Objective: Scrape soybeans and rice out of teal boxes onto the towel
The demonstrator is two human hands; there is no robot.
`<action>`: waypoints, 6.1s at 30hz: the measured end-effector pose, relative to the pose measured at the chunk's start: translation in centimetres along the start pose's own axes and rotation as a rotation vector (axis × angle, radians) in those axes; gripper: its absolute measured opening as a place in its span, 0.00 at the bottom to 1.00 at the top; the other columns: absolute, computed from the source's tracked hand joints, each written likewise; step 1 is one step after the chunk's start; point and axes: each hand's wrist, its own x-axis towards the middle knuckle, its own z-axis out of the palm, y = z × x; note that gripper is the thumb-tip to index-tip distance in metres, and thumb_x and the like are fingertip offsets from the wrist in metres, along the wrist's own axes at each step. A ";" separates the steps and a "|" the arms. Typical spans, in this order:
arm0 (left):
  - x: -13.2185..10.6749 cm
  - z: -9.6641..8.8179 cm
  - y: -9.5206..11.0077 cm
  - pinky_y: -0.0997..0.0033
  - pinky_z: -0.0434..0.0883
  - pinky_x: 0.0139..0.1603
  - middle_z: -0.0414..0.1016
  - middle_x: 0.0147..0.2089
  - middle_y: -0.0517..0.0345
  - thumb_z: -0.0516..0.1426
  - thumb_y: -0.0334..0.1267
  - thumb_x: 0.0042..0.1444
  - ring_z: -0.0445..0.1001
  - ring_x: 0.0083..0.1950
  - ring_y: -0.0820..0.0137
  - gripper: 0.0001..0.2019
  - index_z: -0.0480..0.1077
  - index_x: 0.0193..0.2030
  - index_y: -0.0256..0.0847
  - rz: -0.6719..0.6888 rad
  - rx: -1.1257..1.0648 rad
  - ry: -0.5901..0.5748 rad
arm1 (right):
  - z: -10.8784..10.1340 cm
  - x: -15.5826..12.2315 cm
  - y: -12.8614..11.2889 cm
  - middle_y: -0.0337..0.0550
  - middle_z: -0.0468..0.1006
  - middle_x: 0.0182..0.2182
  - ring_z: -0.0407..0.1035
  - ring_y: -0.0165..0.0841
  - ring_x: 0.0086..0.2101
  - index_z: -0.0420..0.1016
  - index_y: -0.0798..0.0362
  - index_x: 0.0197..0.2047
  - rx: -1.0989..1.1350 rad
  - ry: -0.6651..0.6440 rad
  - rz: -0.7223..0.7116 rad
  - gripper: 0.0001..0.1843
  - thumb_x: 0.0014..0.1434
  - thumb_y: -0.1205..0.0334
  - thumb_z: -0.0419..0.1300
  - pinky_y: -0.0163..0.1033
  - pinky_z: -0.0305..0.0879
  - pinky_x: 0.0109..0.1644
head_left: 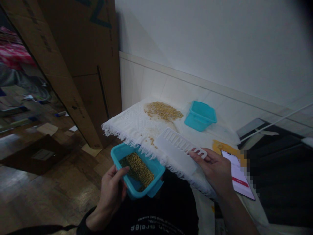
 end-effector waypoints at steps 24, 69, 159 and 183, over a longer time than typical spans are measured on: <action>0.0 0.1 0.2 0.81 0.54 0.08 0.63 0.10 0.69 0.68 0.46 0.44 0.56 0.08 0.79 0.16 0.67 0.25 0.41 0.013 0.015 0.001 | 1.0 0.1 -2.1 0.40 0.84 0.26 0.77 0.34 0.25 0.84 0.51 0.37 -0.083 -0.004 -0.139 0.16 0.55 0.48 0.67 0.32 0.70 0.25; 0.7 -0.5 1.0 0.81 0.53 0.07 0.63 0.08 0.69 0.68 0.44 0.45 0.55 0.06 0.78 0.15 0.67 0.24 0.42 0.058 0.001 0.027 | 3.1 1.5 -2.4 0.40 0.82 0.24 0.74 0.32 0.23 0.83 0.54 0.34 -0.040 -0.100 -0.199 0.13 0.57 0.52 0.65 0.33 0.68 0.24; 1.5 -1.2 0.9 0.80 0.53 0.07 0.63 0.08 0.69 0.67 0.44 0.46 0.55 0.06 0.77 0.14 0.67 0.25 0.42 0.068 -0.009 0.015 | 4.0 -0.1 -3.2 0.36 0.81 0.21 0.73 0.28 0.19 0.84 0.53 0.36 -0.076 -0.103 -0.288 0.10 0.59 0.56 0.64 0.29 0.66 0.21; 1.2 -0.9 1.4 0.80 0.52 0.07 0.61 0.07 0.69 0.67 0.44 0.46 0.54 0.06 0.77 0.15 0.65 0.24 0.43 0.071 0.004 0.025 | 5.1 1.6 -3.1 0.40 0.82 0.26 0.74 0.32 0.24 0.83 0.54 0.38 0.047 -0.041 -0.241 0.14 0.58 0.52 0.66 0.33 0.69 0.27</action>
